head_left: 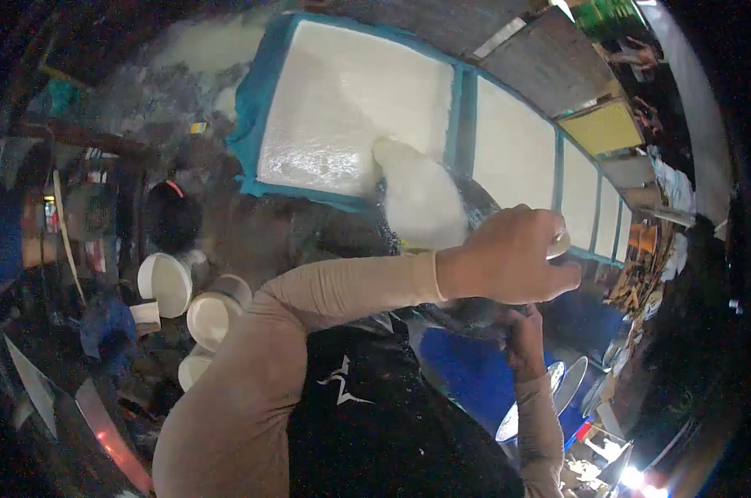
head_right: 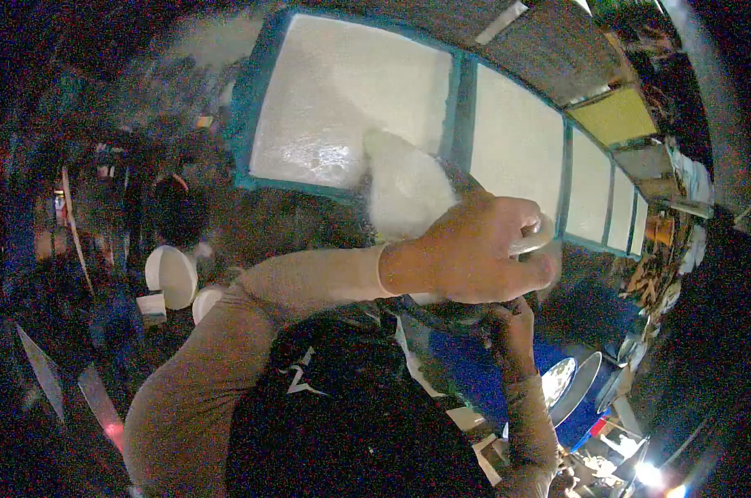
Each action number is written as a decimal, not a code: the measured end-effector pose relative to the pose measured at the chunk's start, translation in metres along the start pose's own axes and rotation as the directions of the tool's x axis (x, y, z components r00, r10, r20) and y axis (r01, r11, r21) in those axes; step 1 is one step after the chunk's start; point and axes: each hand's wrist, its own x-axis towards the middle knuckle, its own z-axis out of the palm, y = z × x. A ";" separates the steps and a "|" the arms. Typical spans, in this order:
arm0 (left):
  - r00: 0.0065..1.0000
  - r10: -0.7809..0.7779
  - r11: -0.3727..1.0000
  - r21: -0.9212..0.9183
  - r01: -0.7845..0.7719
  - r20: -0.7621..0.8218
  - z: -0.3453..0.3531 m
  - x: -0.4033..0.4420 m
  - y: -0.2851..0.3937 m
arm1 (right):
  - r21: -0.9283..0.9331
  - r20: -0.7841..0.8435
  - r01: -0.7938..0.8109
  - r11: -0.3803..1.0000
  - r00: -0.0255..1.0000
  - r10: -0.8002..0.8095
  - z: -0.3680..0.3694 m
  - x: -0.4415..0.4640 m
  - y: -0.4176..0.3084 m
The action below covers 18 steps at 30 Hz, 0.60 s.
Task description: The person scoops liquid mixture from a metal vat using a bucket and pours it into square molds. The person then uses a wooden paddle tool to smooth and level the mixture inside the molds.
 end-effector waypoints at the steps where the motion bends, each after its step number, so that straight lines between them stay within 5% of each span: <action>1: 1.000 -0.004 1.000 -0.003 0.003 -0.015 -0.004 -0.001 -0.002 | 0.032 -0.026 0.010 0.999 1.000 -0.010 0.002 0.003 0.002; 10: 0.996 0.092 0.994 -0.051 -0.093 -0.011 -0.017 -0.009 -0.015 | 0.005 -0.012 -0.010 1.000 1.000 0.010 0.011 0.006 -0.011; 15: 0.979 0.195 0.980 0.036 -0.194 -0.050 -0.016 -0.015 -0.019 | 0.069 0.041 0.043 0.997 0.998 -0.046 -0.003 0.025 0.000; 18: 0.987 0.159 0.982 0.106 -0.159 0.010 -0.021 -0.026 -0.014 | -0.045 0.103 0.112 0.993 0.989 -0.107 -0.008 0.033 -0.001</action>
